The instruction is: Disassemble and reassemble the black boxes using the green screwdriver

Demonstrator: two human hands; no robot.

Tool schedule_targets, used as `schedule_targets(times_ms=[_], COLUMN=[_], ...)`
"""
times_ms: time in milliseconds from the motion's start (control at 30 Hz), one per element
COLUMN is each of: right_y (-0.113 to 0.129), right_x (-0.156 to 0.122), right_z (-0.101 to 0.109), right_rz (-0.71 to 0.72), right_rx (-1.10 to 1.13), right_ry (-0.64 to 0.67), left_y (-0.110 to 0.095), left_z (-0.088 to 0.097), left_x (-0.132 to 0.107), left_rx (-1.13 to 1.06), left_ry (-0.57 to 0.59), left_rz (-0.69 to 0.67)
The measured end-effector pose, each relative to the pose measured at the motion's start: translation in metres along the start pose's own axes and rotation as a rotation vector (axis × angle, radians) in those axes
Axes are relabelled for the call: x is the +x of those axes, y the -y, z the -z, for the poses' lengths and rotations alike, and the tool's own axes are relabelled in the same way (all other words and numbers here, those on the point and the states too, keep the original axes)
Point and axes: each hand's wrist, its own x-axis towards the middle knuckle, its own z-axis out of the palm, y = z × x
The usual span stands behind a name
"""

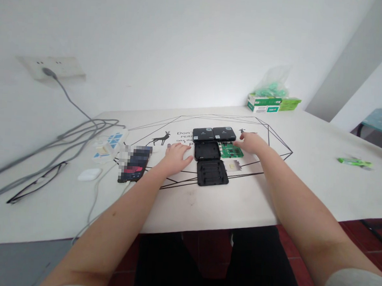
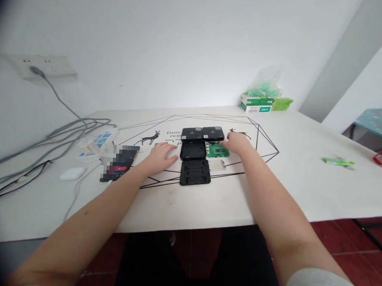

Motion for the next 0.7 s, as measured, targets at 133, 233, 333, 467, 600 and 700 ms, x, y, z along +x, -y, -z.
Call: schedule_targets(times_ms=[133, 233, 333, 467, 600, 700], right_y=[0.018, 0.02, 0.019, 0.018, 0.018, 0.02], right_x=[-0.005, -0.007, -0.008, -0.011, -0.015, -0.017], right_z=[-0.013, -0.017, -0.013, -0.001, 0.005, 0.006], right_rz=[0.175, 0.238, 0.264, 0.348, 0.446, 0.492], right_rx=[-0.078, -0.086, -0.078, 0.012, 0.088, 0.071], right_ry=[0.066, 0.103, 0.12, 0.169, 0.231, 0.244], left_y=[-0.001, -0.001, 0.0, -0.001, -0.001, -0.001], left_z=[-0.002, -0.003, -0.004, -0.004, -0.003, -0.004], left_x=[0.0, 0.001, 0.001, 0.0, 0.0, -0.001], left_rx=[-0.027, -0.072, -0.112, -0.153, -0.185, -0.204], left_ry=[0.021, 0.016, 0.014, 0.016, 0.023, 0.048], left_rz=[-0.104, -0.183, -0.226, -0.244, -0.277, -0.281])
